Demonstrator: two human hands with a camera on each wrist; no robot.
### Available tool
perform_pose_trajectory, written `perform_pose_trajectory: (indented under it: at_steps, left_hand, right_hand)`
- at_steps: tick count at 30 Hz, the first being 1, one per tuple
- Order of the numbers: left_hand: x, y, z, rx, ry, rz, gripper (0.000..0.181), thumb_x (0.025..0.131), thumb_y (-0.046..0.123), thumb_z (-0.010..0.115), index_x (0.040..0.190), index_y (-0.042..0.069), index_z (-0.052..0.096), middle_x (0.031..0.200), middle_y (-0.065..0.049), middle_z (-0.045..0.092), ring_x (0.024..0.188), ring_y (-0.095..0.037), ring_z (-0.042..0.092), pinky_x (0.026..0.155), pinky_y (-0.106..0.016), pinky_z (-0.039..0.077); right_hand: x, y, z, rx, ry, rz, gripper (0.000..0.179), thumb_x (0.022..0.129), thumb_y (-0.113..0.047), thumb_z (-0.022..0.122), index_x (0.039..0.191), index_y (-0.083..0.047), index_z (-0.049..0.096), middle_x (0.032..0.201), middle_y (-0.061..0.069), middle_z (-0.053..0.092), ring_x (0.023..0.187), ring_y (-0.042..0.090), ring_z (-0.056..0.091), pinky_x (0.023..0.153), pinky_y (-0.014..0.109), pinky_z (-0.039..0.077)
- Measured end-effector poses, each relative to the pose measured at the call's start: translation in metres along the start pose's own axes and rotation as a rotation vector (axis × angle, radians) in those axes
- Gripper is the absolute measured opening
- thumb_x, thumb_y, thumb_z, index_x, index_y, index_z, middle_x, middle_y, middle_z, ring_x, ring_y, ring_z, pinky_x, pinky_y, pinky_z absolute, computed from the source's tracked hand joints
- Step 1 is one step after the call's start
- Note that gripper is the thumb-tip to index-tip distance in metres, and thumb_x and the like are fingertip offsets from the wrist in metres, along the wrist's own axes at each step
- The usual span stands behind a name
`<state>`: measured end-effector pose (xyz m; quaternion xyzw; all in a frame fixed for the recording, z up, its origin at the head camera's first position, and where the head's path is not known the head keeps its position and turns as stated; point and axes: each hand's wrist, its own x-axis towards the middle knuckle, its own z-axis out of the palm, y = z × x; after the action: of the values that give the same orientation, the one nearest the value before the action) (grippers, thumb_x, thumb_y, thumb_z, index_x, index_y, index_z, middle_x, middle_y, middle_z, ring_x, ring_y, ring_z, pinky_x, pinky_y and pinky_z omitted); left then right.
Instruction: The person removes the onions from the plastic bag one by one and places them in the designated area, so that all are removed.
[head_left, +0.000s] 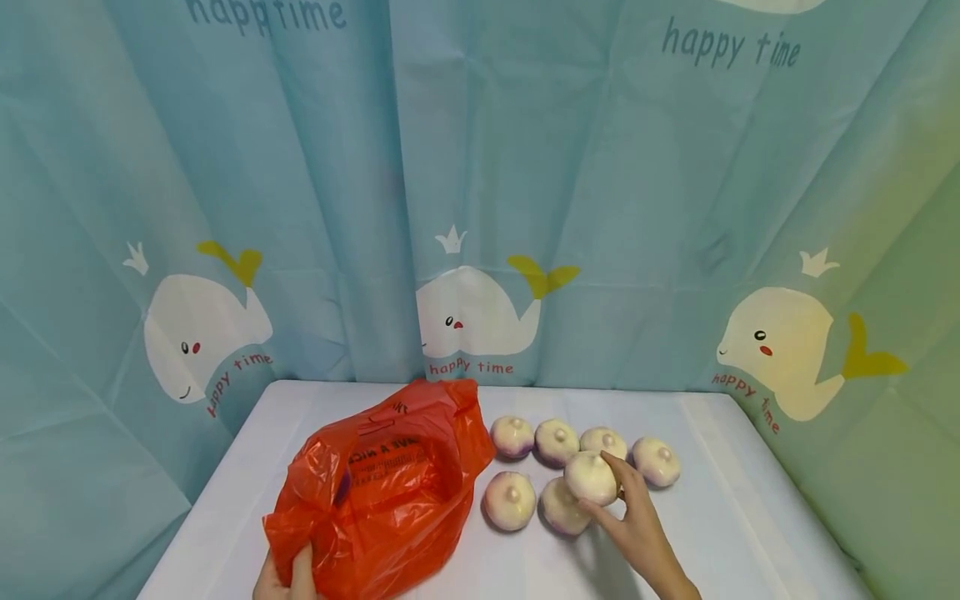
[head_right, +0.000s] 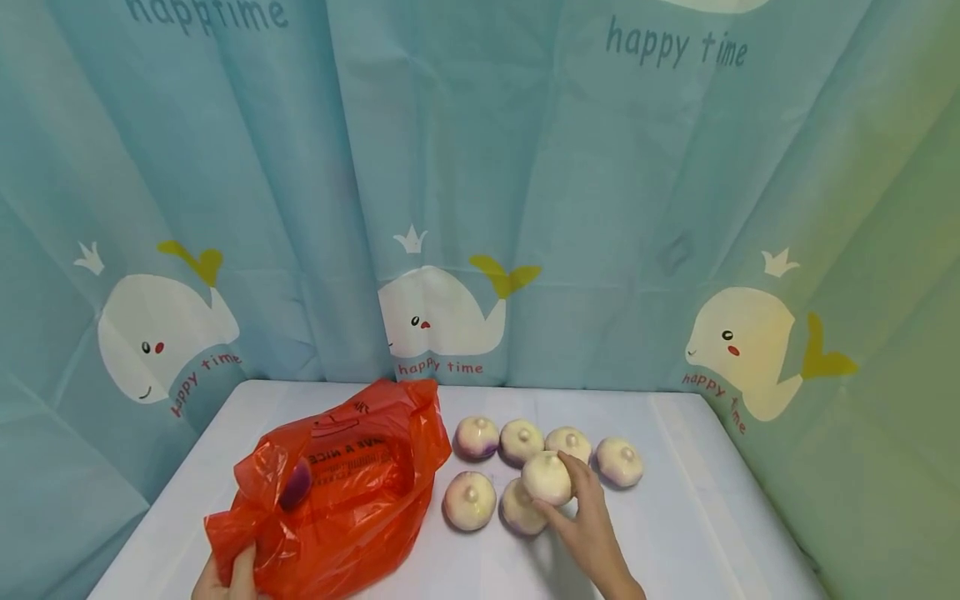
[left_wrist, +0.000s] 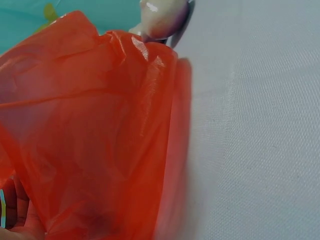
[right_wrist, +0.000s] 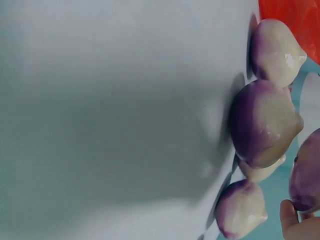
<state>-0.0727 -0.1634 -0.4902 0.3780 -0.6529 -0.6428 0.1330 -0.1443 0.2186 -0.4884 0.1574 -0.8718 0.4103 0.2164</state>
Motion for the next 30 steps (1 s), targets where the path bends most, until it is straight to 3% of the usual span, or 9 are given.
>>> perform_pose_trajectory:
  at_steps: [6,14,18,22,25,30]
  left_hand:
    - [0.001,0.001,0.002,-0.033,-0.014,-0.007,0.055,0.101,0.031,0.039,0.144,-0.002,0.03,0.134,-0.029,0.042,0.111,-0.047,0.043,0.092,-0.065,0.035]
    - [0.003,-0.002,0.002,-0.021,-0.017,-0.026,0.055,0.101,0.031,0.04,0.144,-0.003,0.029,0.134,-0.03,0.042,0.111,-0.048,0.043,0.092,-0.065,0.035]
    - [0.003,-0.003,0.002,-0.003,-0.002,-0.026,0.056,0.101,0.032,0.039,0.144,-0.003,0.029,0.133,-0.03,0.043,0.111,-0.048,0.044,0.091,-0.065,0.035]
    - [0.003,-0.004,0.003,0.002,0.016,-0.021,0.055,0.101,0.032,0.039,0.143,-0.003,0.032,0.131,-0.03,0.045,0.11,-0.048,0.045,0.092,-0.065,0.036]
    - [0.003,-0.003,0.003,0.008,0.016,-0.014,0.054,0.101,0.03,0.04,0.142,-0.004,0.032,0.13,-0.031,0.045,0.108,-0.049,0.045,0.091,-0.066,0.035]
    - [0.002,-0.003,0.003,0.008,0.009,-0.007,0.054,0.101,0.03,0.04,0.14,-0.005,0.034,0.13,-0.032,0.045,0.108,-0.049,0.045,0.091,-0.066,0.035]
  right_hand:
    - [0.001,0.009,-0.002,-0.03,0.039,-0.016,0.07,0.071,0.004,0.078,0.13,0.009,0.04,0.119,0.024,0.043,0.103,0.036,0.049,0.075,0.051,0.052]
    - [-0.002,0.017,-0.013,-0.038,0.01,0.227,0.07,0.079,-0.009,0.076,0.135,0.004,0.036,0.123,0.033,0.03,0.109,0.047,0.039,0.081,0.062,0.045]
    - [-0.005,0.021,-0.018,-0.1,0.021,0.21,0.068,0.079,-0.012,0.076,0.133,0.005,0.04,0.119,0.027,0.04,0.103,0.039,0.047,0.075,0.058,0.049]
    - [-0.008,0.027,-0.021,-0.187,0.034,0.127,0.065,0.073,-0.008,0.08,0.126,0.009,0.046,0.113,0.024,0.05,0.094,0.032,0.051,0.069,0.046,0.048]
    - [-0.01,0.032,-0.022,-0.216,0.02,0.085,0.064,0.068,-0.004,0.081,0.121,0.01,0.049,0.111,0.026,0.053,0.097,0.038,0.053,0.075,0.05,0.047]
    - [-0.015,0.038,-0.024,-0.207,-0.063,0.145,0.066,0.067,-0.006,0.081,0.12,0.013,0.045,0.112,0.03,0.051,0.106,0.049,0.047,0.084,0.06,0.04]
